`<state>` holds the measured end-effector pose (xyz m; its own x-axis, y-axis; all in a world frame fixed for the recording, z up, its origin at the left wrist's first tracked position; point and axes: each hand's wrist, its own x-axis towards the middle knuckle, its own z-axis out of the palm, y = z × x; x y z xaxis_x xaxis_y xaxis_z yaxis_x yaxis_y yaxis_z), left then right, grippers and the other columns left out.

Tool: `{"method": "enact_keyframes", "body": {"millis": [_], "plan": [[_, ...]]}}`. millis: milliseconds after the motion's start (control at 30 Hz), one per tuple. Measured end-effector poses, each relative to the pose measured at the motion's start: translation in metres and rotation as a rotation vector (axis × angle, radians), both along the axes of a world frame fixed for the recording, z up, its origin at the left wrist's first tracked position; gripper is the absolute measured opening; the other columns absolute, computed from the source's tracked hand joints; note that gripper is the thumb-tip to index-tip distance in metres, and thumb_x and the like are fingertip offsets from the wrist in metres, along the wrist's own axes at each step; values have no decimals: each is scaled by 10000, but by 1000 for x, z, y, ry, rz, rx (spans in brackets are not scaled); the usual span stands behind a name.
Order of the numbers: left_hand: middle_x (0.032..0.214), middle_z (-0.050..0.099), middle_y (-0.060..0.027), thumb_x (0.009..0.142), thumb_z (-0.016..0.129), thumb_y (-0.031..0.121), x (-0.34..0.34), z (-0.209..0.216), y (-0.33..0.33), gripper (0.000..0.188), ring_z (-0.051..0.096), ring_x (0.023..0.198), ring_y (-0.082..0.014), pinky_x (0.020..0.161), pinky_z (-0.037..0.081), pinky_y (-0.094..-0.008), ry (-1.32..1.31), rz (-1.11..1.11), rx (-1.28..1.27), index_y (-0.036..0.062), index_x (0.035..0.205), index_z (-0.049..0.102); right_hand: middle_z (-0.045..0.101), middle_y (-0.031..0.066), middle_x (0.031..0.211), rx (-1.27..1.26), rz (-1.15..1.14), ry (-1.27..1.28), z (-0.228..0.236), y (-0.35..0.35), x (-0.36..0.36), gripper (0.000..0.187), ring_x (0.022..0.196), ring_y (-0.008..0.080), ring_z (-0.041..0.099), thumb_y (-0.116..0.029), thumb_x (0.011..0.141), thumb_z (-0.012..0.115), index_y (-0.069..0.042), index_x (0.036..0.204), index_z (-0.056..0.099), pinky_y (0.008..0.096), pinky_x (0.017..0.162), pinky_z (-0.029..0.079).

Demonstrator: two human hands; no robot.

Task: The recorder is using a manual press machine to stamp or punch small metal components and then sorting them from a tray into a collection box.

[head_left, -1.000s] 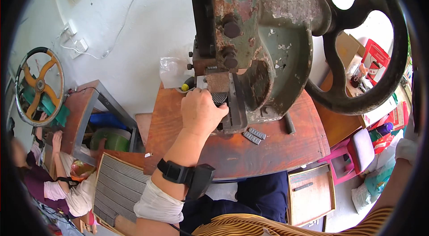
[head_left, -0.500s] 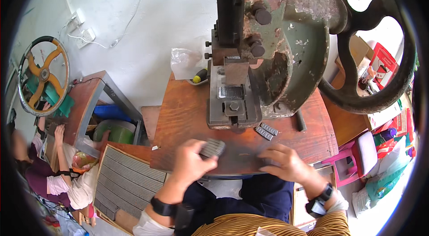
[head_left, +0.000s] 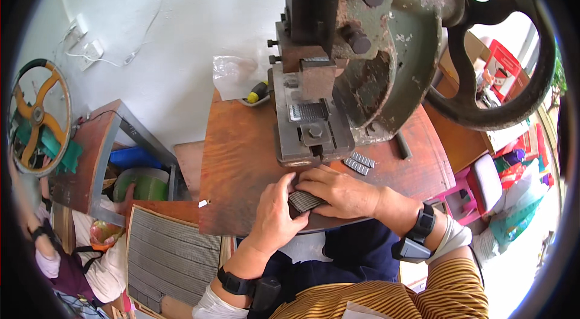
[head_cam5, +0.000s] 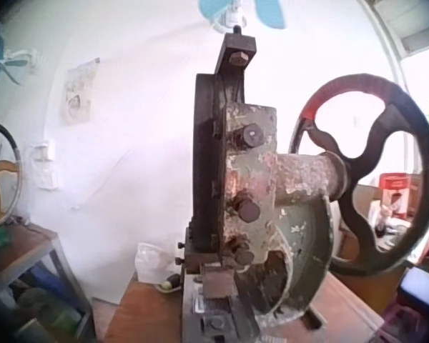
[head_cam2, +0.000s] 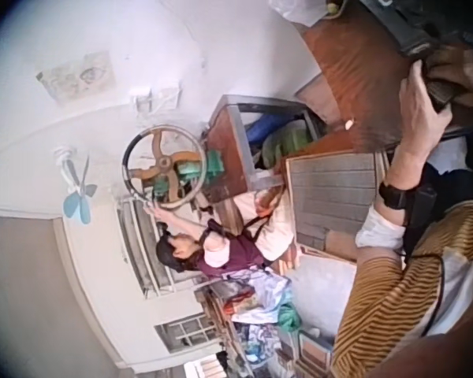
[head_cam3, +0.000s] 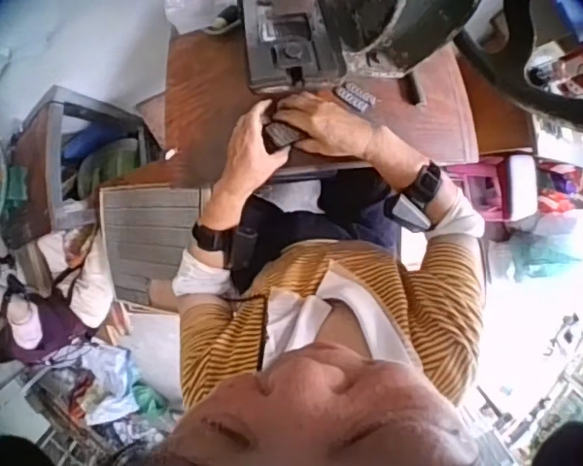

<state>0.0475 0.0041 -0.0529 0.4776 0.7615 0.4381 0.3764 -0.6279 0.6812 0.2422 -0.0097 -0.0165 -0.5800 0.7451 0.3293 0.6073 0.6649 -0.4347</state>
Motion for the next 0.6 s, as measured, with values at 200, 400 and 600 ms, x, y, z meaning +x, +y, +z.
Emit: {"method": "enact_keyframes", "body": {"millis": [200,400,600], "plan": [[951,569,-147,592,788,77,-3,-6,-3,826,553,880,-332,803,450,-423,-22,20,-32,5,1307,383,550,186,1043,-98,83,-155,5,11,-2,473,1021,363,535,-100,650,680,24,1081,530,415,897,450],[993,575,-127,587,803,97,5,-5,5,854,553,944,-277,869,434,-393,-17,-5,-52,15,1327,387,554,184,993,-52,-28,-209,-1,6,4,371,982,339,545,-135,623,666,35,948,606,408,857,470],[1031,564,-153,706,779,142,45,2,-16,775,557,981,-252,913,429,-360,-227,-167,30,-44,1332,363,569,171,1018,-54,-276,323,19,-108,110,532,939,322,580,-122,676,751,26,1147,552,391,793,474]]}}
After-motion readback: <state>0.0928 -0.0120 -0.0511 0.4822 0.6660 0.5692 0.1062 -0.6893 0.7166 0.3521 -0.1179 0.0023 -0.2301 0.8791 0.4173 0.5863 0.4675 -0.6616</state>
